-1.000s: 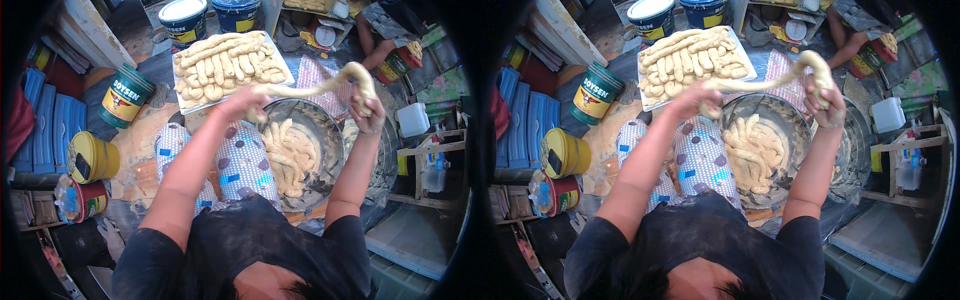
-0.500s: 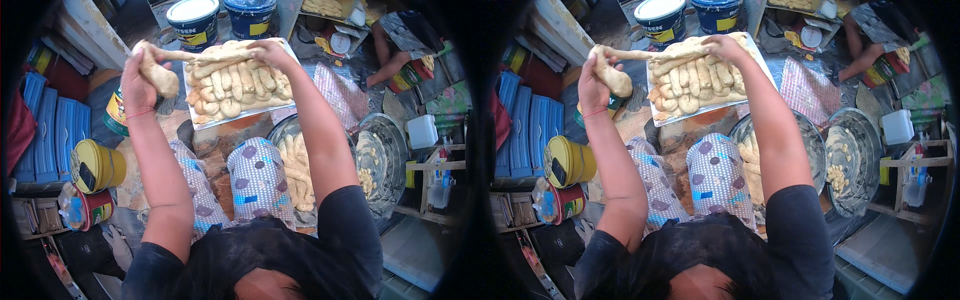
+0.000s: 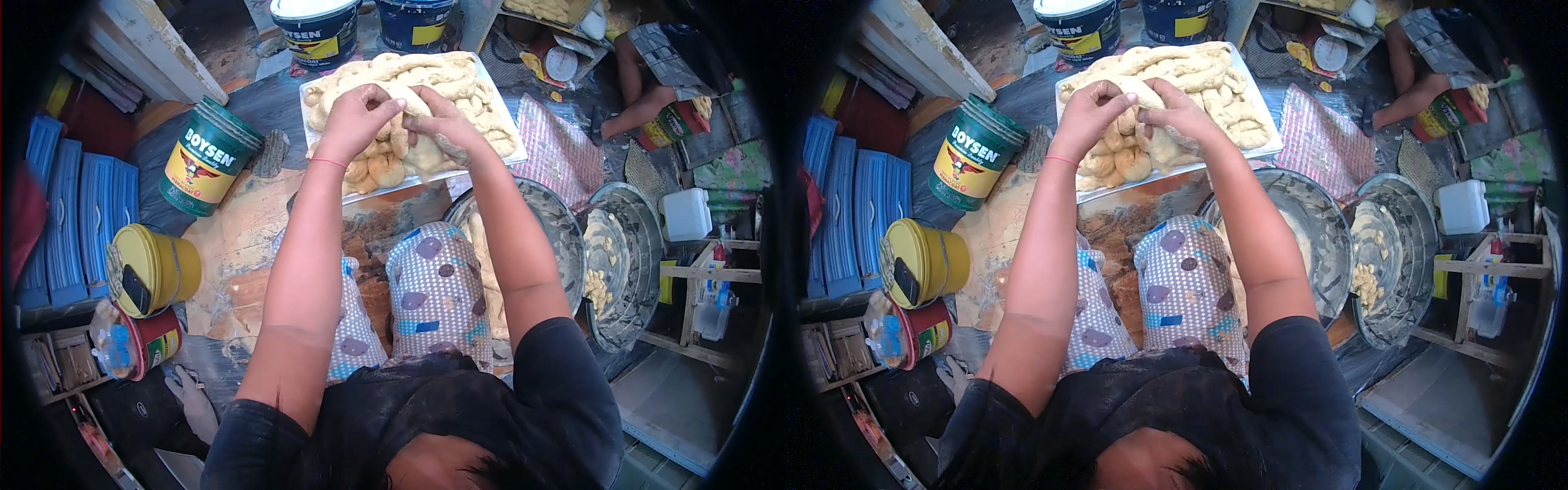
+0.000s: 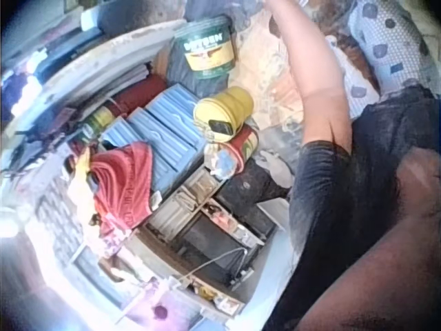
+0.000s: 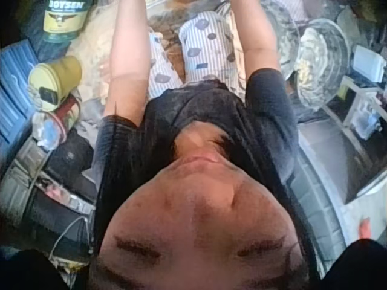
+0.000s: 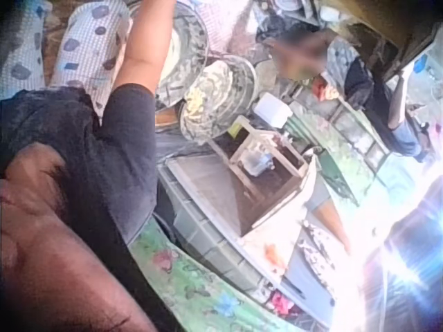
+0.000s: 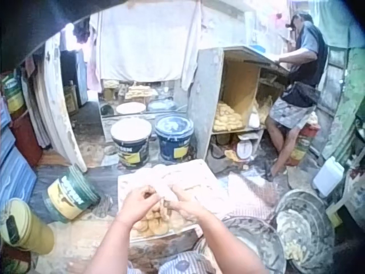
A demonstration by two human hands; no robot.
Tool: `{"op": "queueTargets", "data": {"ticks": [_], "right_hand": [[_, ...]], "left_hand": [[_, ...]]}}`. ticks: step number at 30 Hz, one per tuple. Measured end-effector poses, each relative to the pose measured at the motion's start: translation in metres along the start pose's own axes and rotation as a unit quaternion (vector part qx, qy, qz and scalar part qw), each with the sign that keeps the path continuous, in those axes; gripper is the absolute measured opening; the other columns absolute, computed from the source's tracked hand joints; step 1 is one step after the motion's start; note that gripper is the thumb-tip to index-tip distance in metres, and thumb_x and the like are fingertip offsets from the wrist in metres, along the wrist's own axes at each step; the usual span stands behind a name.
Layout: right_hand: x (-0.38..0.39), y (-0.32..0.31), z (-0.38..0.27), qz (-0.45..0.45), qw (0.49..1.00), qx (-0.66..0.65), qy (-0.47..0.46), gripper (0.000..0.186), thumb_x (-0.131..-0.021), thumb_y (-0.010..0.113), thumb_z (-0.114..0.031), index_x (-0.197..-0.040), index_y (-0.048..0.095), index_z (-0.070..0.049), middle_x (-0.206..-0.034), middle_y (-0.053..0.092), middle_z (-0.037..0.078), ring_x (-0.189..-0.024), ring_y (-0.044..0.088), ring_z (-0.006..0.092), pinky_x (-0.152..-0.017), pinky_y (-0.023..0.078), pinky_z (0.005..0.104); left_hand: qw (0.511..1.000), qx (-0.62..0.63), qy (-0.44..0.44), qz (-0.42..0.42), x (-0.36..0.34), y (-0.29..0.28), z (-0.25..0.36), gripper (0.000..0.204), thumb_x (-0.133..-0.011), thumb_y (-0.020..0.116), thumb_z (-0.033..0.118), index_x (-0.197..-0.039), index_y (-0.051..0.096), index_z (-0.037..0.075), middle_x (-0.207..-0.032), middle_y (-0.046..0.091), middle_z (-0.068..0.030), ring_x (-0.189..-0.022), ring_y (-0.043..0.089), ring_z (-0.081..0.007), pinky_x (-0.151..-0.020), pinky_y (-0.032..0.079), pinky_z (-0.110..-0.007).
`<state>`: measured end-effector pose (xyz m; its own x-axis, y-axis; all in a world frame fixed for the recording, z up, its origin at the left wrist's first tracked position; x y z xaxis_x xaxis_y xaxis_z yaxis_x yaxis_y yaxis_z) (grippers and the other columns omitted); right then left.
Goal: Knead and shape dough into long pieces and place them on a tray.
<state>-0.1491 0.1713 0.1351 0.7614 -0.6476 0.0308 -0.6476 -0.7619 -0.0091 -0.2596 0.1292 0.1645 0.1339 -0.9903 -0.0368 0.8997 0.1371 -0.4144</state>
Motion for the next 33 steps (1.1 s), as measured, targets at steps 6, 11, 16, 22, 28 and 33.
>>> {"op": "queueTargets", "data": {"ticks": [6, 11, 16, 22, 28, 33], "right_hand": [[0.007, -0.045, -0.044, 0.007, 0.983, 0.176, -0.056, 0.04, -0.071, 0.054, -0.007, -0.11, 0.057, -0.005, -0.09, 0.061, 0.002, -0.068, 0.052, 0.008, -0.063, 0.044, 0.0225], [0.005, -0.094, -0.022, 0.19, 0.852, 0.48, -0.089, 0.042, -0.068, 0.058, -0.013, -0.109, 0.058, -0.014, -0.099, 0.057, 0.009, -0.094, 0.052, 0.0205, -0.085, 0.039, 0.0352], [0.024, -0.121, 0.033, 0.307, 0.821, 0.471, -0.1, 0.058, -0.064, 0.063, -0.021, -0.12, 0.049, -0.017, -0.121, 0.041, 0.012, -0.118, 0.036, 0.0298, -0.098, 0.028, 0.0421], [0.019, -0.105, 0.032, 0.235, 0.866, 0.425, -0.118, 0.072, -0.063, 0.067, -0.034, -0.128, 0.041, -0.02, -0.134, 0.031, 0.015, -0.126, 0.026, 0.0336, -0.104, 0.019, 0.0481], [0.02, -0.099, 0.04, 0.314, 0.779, 0.543, 0.011, 0.081, -0.067, 0.063, -0.056, -0.134, 0.032, -0.024, -0.145, 0.014, 0.016, -0.134, 0.009, 0.0363, -0.102, 0.002, 0.0615], [0.007, -0.085, 0.033, 0.32, 0.756, 0.57, -0.024, 0.077, -0.071, 0.062, -0.052, -0.134, 0.032, -0.022, -0.143, 0.018, 0.016, -0.133, 0.011, 0.0355, -0.103, 0.004, 0.0595]], "left_hand": [[0.96, -0.263, 0.07, 0.06, 0.002, -0.005, -0.013, 0.062, -0.064, 0.074, 0.039, -0.112, 0.052, 0.007, -0.125, 0.04, -0.0142, -0.119, 0.036, -0.0325, -0.096, 0.031, -0.045], [0.909, -0.413, -0.046, 0.04, 0.005, -0.011, -0.037, 0.051, -0.063, 0.074, 0.026, -0.108, 0.054, 0.013, -0.133, 0.033, -0.0156, -0.125, 0.032, -0.0331, -0.096, 0.031, -0.05], [0.939, -0.341, -0.046, 0.02, 0.001, -0.011, -0.051, 0.05, -0.062, 0.071, 0.015, -0.107, 0.049, 0.012, -0.116, 0.048, -0.0191, -0.103, 0.051, -0.0358, -0.086, 0.043, -0.039], [0.915, -0.385, -0.057, -0.105, 0.004, -0.019, -0.072, 0.036, -0.072, 0.059, 0.012, -0.107, 0.053, 0.012, -0.11, 0.051, -0.0181, -0.097, 0.055, -0.0343, -0.084, 0.044, -0.039], [0.901, -0.428, -0.052, 0.052, 0.009, 0.002, -0.046, 0.035, -0.076, 0.059, 0.02, -0.111, 0.055, 0.018, -0.124, 0.045, -0.0147, -0.114, 0.045, -0.0307, -0.092, 0.036, -0.047], [0.902, -0.423, -0.002, 0.091, -0.005, -0.007, -0.05, 0.036, -0.081, 0.058, 0.032, -0.112, 0.056, 0.015, -0.128, 0.045, -0.009, -0.116, 0.043, -0.0289, -0.093, 0.033, -0.05]]}}
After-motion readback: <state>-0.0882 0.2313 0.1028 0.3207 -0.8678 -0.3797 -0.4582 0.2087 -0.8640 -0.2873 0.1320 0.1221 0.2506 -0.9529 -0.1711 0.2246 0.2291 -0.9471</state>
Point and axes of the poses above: each hand's wrist, its own x-axis away from the middle knuckle, its own y-axis out of the palm, z = x × y, the point moved 9 cm from there along -x, towards the middle knuckle
